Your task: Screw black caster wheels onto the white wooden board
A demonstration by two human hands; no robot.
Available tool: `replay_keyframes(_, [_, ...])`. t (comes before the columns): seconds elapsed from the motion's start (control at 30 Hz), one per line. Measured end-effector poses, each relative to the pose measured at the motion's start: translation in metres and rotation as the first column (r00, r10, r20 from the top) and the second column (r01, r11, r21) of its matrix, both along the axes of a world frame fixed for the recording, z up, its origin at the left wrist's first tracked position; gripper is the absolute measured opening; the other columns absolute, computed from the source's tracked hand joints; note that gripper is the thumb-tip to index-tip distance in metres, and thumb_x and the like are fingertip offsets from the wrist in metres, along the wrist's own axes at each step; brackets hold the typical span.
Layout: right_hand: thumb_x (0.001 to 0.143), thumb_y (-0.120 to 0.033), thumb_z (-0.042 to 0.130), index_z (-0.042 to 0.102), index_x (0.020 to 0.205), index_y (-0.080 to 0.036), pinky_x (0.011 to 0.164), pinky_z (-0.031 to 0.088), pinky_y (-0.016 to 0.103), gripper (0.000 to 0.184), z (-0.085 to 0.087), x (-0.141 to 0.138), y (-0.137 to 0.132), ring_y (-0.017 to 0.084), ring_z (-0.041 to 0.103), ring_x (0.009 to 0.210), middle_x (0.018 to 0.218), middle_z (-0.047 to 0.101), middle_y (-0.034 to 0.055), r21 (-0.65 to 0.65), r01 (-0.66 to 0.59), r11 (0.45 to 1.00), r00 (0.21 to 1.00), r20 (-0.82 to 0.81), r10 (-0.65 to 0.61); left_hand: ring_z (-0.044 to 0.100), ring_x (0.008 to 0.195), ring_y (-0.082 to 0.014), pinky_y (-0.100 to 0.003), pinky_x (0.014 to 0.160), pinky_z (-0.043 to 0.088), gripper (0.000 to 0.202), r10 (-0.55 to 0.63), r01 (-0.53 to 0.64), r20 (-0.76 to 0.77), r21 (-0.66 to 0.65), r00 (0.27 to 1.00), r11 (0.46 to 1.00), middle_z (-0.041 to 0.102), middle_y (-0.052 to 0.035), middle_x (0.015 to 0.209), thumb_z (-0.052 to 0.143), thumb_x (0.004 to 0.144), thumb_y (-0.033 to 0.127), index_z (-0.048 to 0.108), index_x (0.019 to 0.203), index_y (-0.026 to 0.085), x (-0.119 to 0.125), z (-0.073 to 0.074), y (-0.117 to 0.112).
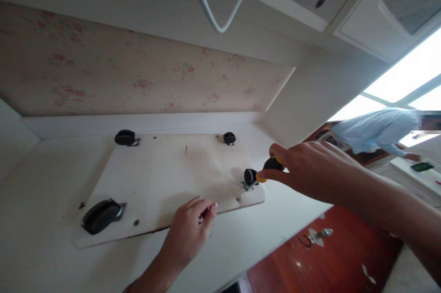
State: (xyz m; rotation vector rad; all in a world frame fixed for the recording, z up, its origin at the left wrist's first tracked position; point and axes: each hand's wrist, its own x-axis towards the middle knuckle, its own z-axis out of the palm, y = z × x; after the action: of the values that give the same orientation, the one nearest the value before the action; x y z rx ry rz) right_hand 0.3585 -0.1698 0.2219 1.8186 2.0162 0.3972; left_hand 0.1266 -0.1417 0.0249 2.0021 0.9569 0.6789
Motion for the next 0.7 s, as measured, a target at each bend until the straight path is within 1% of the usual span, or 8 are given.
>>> replay_keyframes(0.07, [0.095, -0.061, 0.040, 0.054, 0.102, -0.024, 0.053, 0.029, 0.030, 0.040, 0.001, 0.002, -0.002, 0.024, 0.067, 0.063, 0.075, 0.069, 0.0025, -0.060, -0.030, 0.998, 0.992, -0.125, 0.023, 0.056, 0.067, -0.0147, -0.026, 0.064, 0.039, 0.034, -0.001, 0.001, 0.000, 0.010, 1.000, 1.000, 0.059, -0.0008, 0.070, 0.044, 0.099, 0.034, 0.061, 0.074, 0.020, 0.000, 0.000, 0.000])
replay_keyframes(0.13, [0.097, -0.055, 0.041, 0.053, 0.101, -0.025, 0.053, 0.027, 0.030, 0.033, 0.002, 0.001, -0.005, 0.022, 0.066, 0.063, 0.077, 0.069, 0.0010, -0.077, -0.055, 0.995, 0.986, -0.162, 0.042, 0.057, 0.067, -0.0148, -0.026, 0.064, 0.039, 0.034, -0.003, 0.003, 0.006, 0.019, 1.000, 1.000, 0.059, -0.0010, 0.069, 0.044, 0.099, 0.034, 0.061, 0.073, 0.020, 0.000, 0.001, 0.000])
replay_keyframes(0.27, [0.094, -0.069, 0.028, 0.053, 0.087, -0.023, 0.050, 0.018, 0.030, 0.054, -0.003, -0.006, -0.006, 0.027, 0.064, 0.054, 0.058, 0.062, 0.0044, 0.022, -0.025, 0.999, 0.999, 0.043, 0.024, 0.057, 0.067, -0.0150, -0.026, 0.064, 0.040, 0.033, -0.001, 0.001, 0.004, 0.025, 1.000, 1.000, 0.061, -0.0011, 0.070, 0.045, 0.098, 0.034, 0.062, 0.075, 0.020, 0.001, 0.000, 0.000])
replay_keyframes(0.4, [0.092, -0.074, 0.020, 0.054, 0.087, -0.022, 0.047, 0.015, 0.030, 0.062, -0.006, -0.010, -0.004, 0.028, 0.064, 0.052, 0.054, 0.060, 0.0049, 0.054, -0.002, 0.999, 0.998, 0.066, -0.002, 0.057, 0.066, -0.0146, -0.026, 0.064, 0.041, 0.032, 0.012, -0.011, -0.006, 0.044, 1.000, 0.999, 0.060, -0.0008, 0.068, 0.045, 0.098, 0.032, 0.061, 0.072, 0.020, 0.002, 0.001, 0.001])
replay_keyframes(0.47, [0.092, -0.073, 0.025, 0.054, 0.093, -0.022, 0.048, 0.018, 0.030, 0.059, -0.007, -0.008, -0.005, 0.029, 0.065, 0.053, 0.058, 0.063, 0.0044, 0.057, 0.009, 0.998, 1.000, 0.014, -0.009, 0.058, 0.066, -0.0147, -0.026, 0.064, 0.042, 0.032, 0.000, 0.000, -0.004, 0.045, 1.000, 0.999, 0.060, -0.0010, 0.068, 0.046, 0.098, 0.030, 0.061, 0.071, 0.020, 0.000, 0.005, -0.001])
replay_keyframes(0.57, [0.092, -0.071, 0.033, 0.049, 0.118, -0.023, 0.050, 0.026, 0.030, 0.057, -0.009, -0.004, -0.009, 0.029, 0.067, 0.059, 0.070, 0.069, 0.0035, 0.087, 0.018, 0.996, 0.993, -0.115, -0.007, 0.060, 0.068, -0.0146, -0.025, 0.066, 0.045, 0.028, -0.056, 0.055, 0.040, 0.026, 0.998, 0.998, 0.064, -0.0009, 0.072, 0.048, 0.097, 0.029, 0.065, 0.076, 0.022, -0.009, 0.015, -0.011])
replay_keyframes(0.63, [0.093, -0.068, 0.036, 0.043, 0.128, -0.025, 0.052, 0.032, 0.031, 0.056, -0.013, -0.001, -0.011, 0.026, 0.067, 0.062, 0.076, 0.069, 0.0025, 0.099, 0.027, 0.995, 0.975, -0.221, -0.005, 0.063, 0.071, -0.0145, -0.024, 0.069, 0.049, 0.020, -0.085, 0.081, 0.097, 0.044, 0.992, 0.996, 0.067, -0.0001, 0.075, 0.052, 0.095, 0.029, 0.067, 0.083, 0.026, -0.024, 0.023, -0.022])
replay_keyframes(0.7, [0.095, -0.064, 0.037, 0.042, 0.128, -0.027, 0.055, 0.038, 0.032, 0.050, -0.020, 0.001, -0.013, 0.023, 0.066, 0.064, 0.079, 0.068, 0.0013, 0.094, 0.039, 0.995, 0.937, -0.349, -0.004, 0.065, 0.069, -0.0143, -0.022, 0.069, 0.051, 0.015, -0.071, 0.062, 0.143, 0.067, 0.987, 0.996, 0.068, 0.0013, 0.073, 0.056, 0.093, 0.029, 0.069, 0.085, 0.029, -0.045, 0.029, -0.034])
